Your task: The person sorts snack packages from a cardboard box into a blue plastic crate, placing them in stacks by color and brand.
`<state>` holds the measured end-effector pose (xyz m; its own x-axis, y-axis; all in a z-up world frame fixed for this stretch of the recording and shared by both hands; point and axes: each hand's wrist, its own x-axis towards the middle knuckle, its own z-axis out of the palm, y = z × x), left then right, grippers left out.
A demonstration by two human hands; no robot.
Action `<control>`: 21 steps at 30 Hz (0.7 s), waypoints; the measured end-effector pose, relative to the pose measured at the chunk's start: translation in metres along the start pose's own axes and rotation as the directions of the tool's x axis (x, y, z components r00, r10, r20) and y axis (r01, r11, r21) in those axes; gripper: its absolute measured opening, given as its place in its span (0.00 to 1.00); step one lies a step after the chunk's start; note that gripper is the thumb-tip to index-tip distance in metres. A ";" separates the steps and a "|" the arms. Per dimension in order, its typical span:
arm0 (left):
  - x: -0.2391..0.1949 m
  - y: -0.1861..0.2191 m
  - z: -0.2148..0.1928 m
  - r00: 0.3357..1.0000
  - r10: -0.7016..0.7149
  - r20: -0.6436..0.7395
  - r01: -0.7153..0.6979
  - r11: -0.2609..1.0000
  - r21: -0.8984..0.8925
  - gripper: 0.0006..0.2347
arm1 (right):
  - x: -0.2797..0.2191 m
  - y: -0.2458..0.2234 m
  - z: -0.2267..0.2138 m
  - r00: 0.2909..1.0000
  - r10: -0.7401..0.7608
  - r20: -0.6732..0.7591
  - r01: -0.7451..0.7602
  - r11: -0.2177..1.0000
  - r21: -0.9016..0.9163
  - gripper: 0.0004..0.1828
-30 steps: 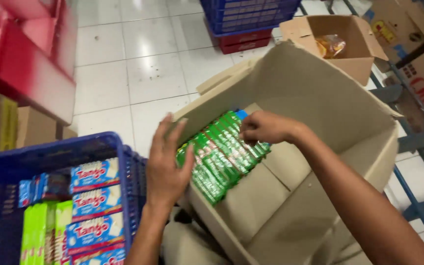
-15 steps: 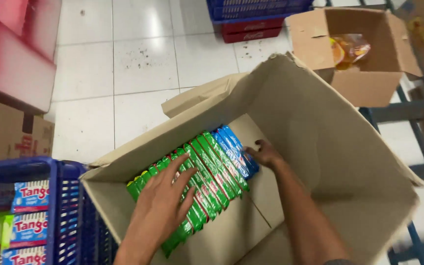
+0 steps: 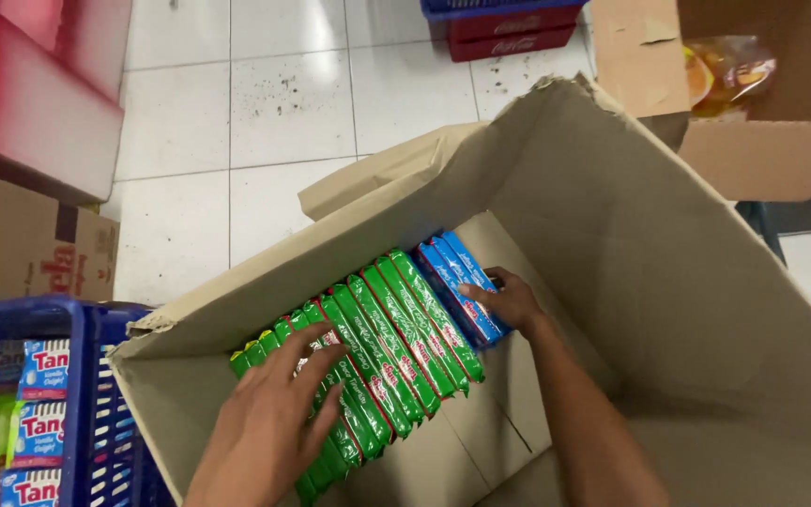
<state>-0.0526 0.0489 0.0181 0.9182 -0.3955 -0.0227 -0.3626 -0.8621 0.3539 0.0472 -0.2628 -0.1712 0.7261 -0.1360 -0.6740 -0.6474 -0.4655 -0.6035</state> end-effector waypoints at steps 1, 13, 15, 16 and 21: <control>0.000 0.001 0.001 1.000 0.008 -0.006 -0.008 1.000 0.001 0.17 | 0.004 0.007 0.000 1.000 -0.004 -0.008 0.004 1.000 0.003 0.51; 0.006 0.001 0.003 0.995 -0.050 0.086 0.054 0.998 -0.039 0.14 | -0.029 0.004 -0.010 0.988 0.036 -0.147 -0.025 0.997 0.072 0.53; 0.007 0.002 0.005 1.000 -0.006 0.027 0.007 0.999 -0.047 0.12 | -0.025 0.011 -0.012 0.990 0.131 0.055 -0.135 0.988 0.081 0.62; 0.008 0.001 0.006 1.000 -0.002 0.024 0.003 0.999 -0.050 0.12 | -0.026 0.008 -0.014 0.990 0.130 0.050 -0.134 0.988 0.080 0.62; -0.002 -0.001 0.000 0.999 0.026 0.036 -0.023 0.996 -0.090 0.12 | -0.023 0.000 -0.027 0.973 0.230 0.029 -0.231 0.959 0.162 0.60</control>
<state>-0.0537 0.0503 0.0176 0.9020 -0.4292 -0.0472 -0.3678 -0.8209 0.4369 0.0363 -0.2833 -0.1440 0.5511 -0.2140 -0.8065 -0.8265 -0.2730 -0.4923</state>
